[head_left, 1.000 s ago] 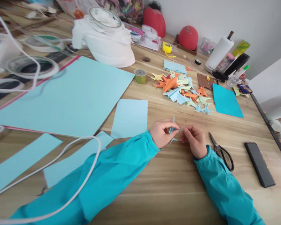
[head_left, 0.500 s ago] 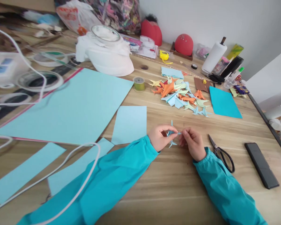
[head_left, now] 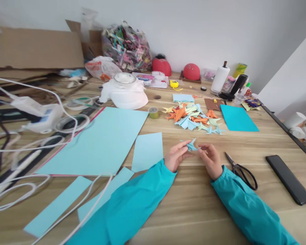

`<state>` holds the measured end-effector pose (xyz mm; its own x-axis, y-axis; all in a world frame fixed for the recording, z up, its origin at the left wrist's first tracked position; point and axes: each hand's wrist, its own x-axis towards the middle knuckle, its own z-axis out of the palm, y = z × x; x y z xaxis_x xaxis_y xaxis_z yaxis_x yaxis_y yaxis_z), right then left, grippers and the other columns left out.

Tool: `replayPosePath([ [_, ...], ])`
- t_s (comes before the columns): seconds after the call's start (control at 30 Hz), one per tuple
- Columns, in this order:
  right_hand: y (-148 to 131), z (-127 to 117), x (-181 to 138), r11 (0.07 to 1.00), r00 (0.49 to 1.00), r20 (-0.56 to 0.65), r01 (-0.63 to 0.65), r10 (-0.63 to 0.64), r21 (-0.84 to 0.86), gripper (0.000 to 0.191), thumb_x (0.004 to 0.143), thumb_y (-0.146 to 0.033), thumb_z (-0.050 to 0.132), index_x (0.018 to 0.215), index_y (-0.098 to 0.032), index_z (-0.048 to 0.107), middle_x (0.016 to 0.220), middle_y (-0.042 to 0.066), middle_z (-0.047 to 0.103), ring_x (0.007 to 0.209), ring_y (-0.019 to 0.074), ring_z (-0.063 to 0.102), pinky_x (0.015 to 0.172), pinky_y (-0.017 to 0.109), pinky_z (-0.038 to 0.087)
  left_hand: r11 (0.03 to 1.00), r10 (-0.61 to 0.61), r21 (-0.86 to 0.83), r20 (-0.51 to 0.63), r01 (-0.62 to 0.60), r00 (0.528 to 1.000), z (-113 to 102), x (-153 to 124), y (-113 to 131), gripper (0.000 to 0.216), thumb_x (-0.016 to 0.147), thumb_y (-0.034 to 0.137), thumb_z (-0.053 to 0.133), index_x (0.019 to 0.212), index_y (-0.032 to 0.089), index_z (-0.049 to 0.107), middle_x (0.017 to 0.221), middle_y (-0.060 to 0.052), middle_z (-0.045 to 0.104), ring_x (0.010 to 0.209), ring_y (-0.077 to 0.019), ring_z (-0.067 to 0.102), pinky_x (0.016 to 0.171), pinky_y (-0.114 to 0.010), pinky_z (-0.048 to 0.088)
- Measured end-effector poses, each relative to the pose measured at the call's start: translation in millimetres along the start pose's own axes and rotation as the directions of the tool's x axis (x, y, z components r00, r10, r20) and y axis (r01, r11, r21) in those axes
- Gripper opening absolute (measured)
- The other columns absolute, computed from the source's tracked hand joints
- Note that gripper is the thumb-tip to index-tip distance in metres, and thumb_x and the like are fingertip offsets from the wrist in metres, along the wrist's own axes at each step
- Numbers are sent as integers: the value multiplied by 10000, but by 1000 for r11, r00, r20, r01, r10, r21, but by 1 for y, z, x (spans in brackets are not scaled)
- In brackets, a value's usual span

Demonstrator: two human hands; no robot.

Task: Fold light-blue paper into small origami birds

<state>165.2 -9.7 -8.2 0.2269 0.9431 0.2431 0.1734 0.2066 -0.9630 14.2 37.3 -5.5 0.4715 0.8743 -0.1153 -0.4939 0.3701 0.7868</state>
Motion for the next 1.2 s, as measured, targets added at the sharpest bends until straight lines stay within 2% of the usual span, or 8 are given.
replayPosePath([
  [0.2,5,3,1,990,997,43,73,-68,-123,143,796,-340,582,809,-198,599,858,55,606,799,171,580,627,273,495,999,-27,-39,28,28,999,5,-3,-7,393,645,371,727,977,163,702,1063,-109,669,949,-214,616,763,-309,530],
  [0.33,7,3,0,986,998,12,66,-65,-155,136,791,-329,584,797,-197,612,840,55,621,753,163,583,592,263,485,999,-35,-32,-15,35,999,7,-5,-8,380,615,376,760,917,149,718,955,-107,704,889,-211,647,805,-339,525],
  [0.6,1,3,-3,941,979,92,203,-184,-270,85,812,-242,543,764,-210,605,830,51,629,727,163,572,569,270,452,988,-13,148,-124,31,992,3,-4,-13,445,562,418,783,895,132,712,916,-106,710,830,-232,660,782,-388,545],
  [0.7,-1,2,-2,917,965,73,261,-251,-301,100,823,-205,512,766,-210,593,858,60,613,787,178,573,661,302,470,936,119,342,-93,-80,989,3,-7,-10,413,667,439,704,973,163,692,1035,-100,678,954,-235,623,859,-388,510],
  [0.83,0,0,-3,885,950,85,310,-299,-347,121,835,-161,477,797,-210,581,850,60,588,826,186,565,761,339,468,695,390,632,71,-344,918,2,-11,-3,250,788,382,593,904,192,707,1108,-92,617,1098,-215,533,1001,-384,397],
  [0.9,1,-1,-4,863,943,94,330,-319,-382,124,835,-157,477,816,-212,587,871,66,579,849,192,557,779,350,466,639,398,667,140,-384,907,1,-11,-2,223,800,354,581,866,187,713,1103,-104,592,1079,-211,539,972,-372,421],
  [1.0,2,-1,-5,819,929,105,362,-354,-446,116,834,-166,496,837,-211,603,911,76,564,887,204,545,799,365,462,640,358,665,187,-386,915,-2,-8,-4,205,783,323,603,882,180,712,1080,-113,587,1034,-209,564,886,-341,478],
  [1.2,1,-1,-9,767,914,127,393,-385,-507,124,853,-180,493,856,-205,614,979,91,525,869,195,553,804,383,478,637,361,663,194,-393,912,-8,-3,-13,155,716,253,666,838,170,715,900,-90,632,852,-182,608,727,-284,518],
])
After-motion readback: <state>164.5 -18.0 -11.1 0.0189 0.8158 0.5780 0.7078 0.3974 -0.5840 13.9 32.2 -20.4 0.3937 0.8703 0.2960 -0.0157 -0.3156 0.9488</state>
